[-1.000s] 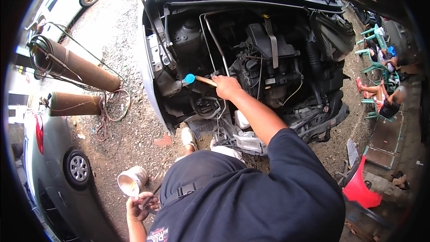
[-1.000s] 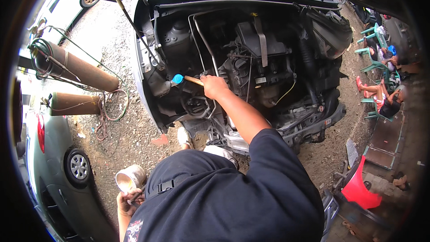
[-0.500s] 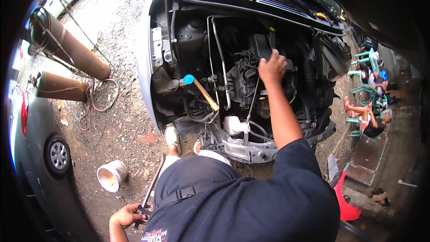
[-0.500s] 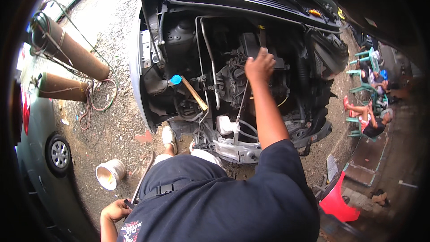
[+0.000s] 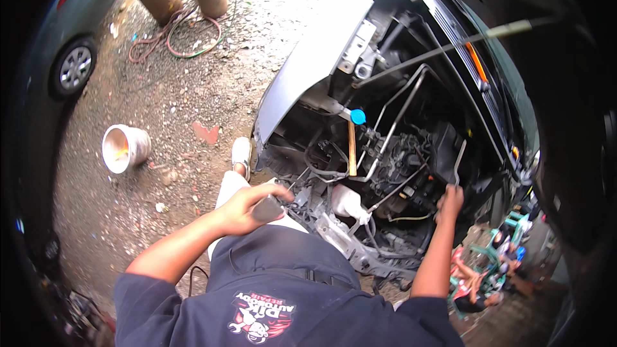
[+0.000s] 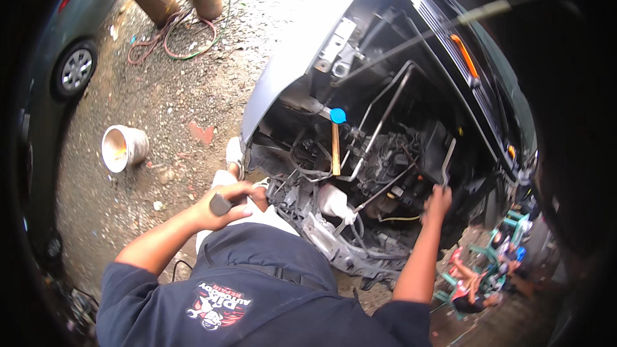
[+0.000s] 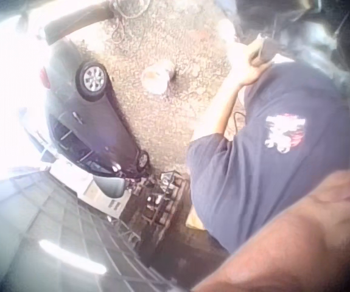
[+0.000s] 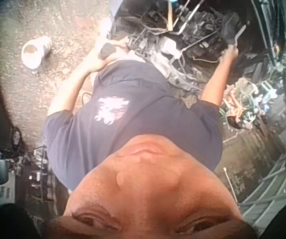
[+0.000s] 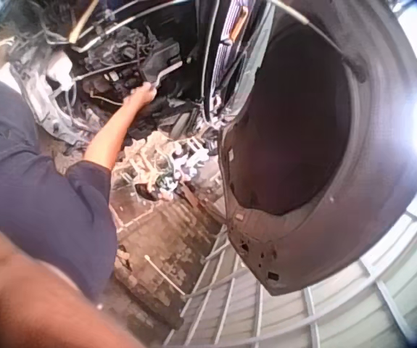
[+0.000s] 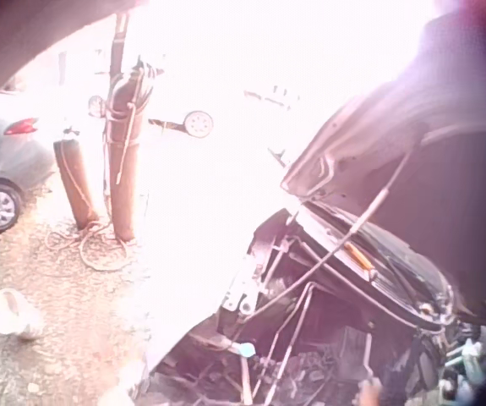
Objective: The person uses a pry tool and a mallet to reshape a dented car fender and then files the edge by hand with a metal file.
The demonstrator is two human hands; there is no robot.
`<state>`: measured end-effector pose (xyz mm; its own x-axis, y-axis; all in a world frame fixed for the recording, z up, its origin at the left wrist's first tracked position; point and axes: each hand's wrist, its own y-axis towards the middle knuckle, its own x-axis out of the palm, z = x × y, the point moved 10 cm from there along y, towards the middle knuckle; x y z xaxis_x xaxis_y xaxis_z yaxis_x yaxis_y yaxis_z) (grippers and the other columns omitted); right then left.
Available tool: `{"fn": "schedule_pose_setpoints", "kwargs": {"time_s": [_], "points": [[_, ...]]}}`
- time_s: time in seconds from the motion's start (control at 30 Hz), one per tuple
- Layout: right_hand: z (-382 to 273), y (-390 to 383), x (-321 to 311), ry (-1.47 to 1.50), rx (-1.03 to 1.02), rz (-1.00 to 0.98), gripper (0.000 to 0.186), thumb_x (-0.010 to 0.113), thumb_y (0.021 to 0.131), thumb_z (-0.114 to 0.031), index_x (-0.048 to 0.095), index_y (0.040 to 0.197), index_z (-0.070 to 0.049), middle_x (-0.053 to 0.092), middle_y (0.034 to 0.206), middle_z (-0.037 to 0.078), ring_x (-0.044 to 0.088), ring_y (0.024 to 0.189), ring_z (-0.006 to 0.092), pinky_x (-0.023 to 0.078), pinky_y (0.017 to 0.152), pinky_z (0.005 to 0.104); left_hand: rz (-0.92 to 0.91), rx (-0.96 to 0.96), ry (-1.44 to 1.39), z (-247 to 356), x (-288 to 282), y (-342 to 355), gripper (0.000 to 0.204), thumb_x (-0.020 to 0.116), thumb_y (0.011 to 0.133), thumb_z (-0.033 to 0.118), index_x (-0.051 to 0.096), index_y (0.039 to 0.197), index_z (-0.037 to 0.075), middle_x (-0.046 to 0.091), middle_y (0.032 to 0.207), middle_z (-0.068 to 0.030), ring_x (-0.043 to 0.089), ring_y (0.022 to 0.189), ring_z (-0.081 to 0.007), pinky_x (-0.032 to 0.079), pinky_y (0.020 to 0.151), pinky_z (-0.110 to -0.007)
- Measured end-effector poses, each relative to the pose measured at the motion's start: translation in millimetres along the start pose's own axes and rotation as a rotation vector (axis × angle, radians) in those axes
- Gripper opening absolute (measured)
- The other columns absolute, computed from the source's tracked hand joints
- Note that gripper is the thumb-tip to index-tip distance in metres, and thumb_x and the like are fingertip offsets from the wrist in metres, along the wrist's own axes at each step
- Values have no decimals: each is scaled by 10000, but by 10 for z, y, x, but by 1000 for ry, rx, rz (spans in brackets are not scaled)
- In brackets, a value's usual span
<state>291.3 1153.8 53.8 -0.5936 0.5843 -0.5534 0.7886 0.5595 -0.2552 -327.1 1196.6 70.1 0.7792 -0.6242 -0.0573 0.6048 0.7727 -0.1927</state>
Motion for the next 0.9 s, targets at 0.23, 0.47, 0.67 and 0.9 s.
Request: {"fn": "schedule_pose_setpoints", "kwargs": {"time_s": [0.23,0.47,0.67,0.9], "points": [[-561,-1244,282,-388,-78,-506,231,725,1005,-259,594,958,-74,502,651,-36,436,489,47,343,440,244,206,-158,-289,-796,392,791,377,741,1013,333,595,1256,85,604,816,29,557,697,-67,475,714,-279],[-1940,-1743,1304,-557,-240,-716,344,799,961,-327,627,1034,-38,572,835,-52,481,720,38,384,613,227,399,-53,-845,-1560,724,1478,290,582,1107,379,558,1263,135,431,798,56,394,592,-19,324,491,-220],[-2865,-1994,2317,-704,-522,-751,249,735,993,-211,625,1063,1,611,947,6,524,865,83,446,788,257,455,-275,-1075,-1888,661,2241,401,555,1098,410,609,1272,53,631,802,-49,649,786,-221,540,760,-384],[-3690,-2559,3748,-898,-1192,-802,508,683,967,-65,594,1467,-70,699,1325,240,691,1221,350,502,1029,418,808,-12,-356,-1716,-48,2365,336,569,1069,342,718,1127,46,708,1083,-172,660,944,-343,524,863,-455]]}}
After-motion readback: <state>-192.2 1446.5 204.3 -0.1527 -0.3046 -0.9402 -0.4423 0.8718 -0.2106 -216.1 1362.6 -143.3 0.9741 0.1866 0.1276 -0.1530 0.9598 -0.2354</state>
